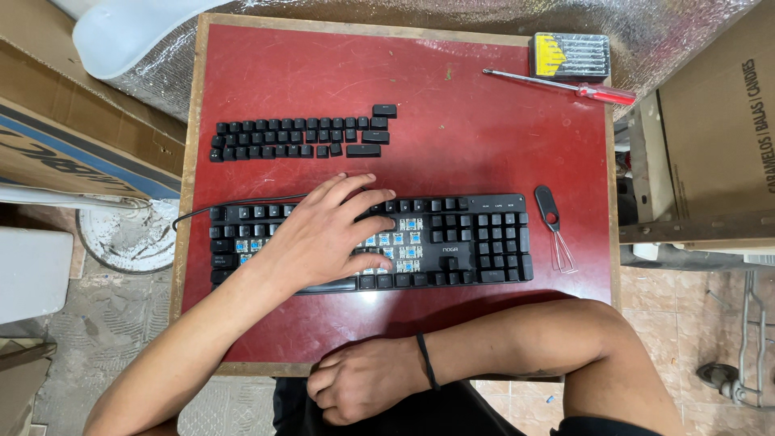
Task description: The person assembles a mechanical keyboard by placing black keycaps onto the keyboard base. They pick up keycaps from a pile on the table and press them into place on the switches, working systematically across the keyboard.
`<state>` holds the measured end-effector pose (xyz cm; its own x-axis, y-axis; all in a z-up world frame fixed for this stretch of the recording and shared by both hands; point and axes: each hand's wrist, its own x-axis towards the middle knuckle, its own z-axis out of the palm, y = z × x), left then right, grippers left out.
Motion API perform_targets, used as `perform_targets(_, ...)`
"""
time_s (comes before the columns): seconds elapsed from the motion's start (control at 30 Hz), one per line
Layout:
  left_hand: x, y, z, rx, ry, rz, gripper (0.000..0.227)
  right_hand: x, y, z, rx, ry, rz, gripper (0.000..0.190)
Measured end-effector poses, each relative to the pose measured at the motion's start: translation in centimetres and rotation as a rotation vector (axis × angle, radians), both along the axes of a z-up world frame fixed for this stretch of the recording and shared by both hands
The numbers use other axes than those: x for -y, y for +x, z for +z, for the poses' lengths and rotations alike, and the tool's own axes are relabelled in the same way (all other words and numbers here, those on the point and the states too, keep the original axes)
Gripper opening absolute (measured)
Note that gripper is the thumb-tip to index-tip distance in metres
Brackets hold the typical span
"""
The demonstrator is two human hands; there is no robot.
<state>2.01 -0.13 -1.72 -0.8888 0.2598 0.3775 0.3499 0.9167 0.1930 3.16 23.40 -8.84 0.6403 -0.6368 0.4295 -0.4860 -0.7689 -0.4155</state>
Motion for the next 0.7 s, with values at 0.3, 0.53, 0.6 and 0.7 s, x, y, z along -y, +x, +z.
perform_targets(0.3,2.5,-3.0,2.7,-0.070,0.021,0.040,0.049,0.0,-0.3,0.4,-0.018,-0.009,0.008,0.025)
perform_targets(0.53,7.0,-9.5,2.3,0.036,-0.067,0.198,0.032,0.0,-0.5,0.7,-0.016,-0.001,0.028,0.024)
perform_targets(0.6,8.2,-11.5,1.5,0.083,-0.108,0.210,0.036,0.0,-0.6,0.8,-0.002,0.018,0.038,0.023)
perform_targets(0.7,9.3,-14.0,0.7,0.197,-0.156,0.232,0.044,0.0,-0.6,0.9,0.002,0.045,0.050,0.024)
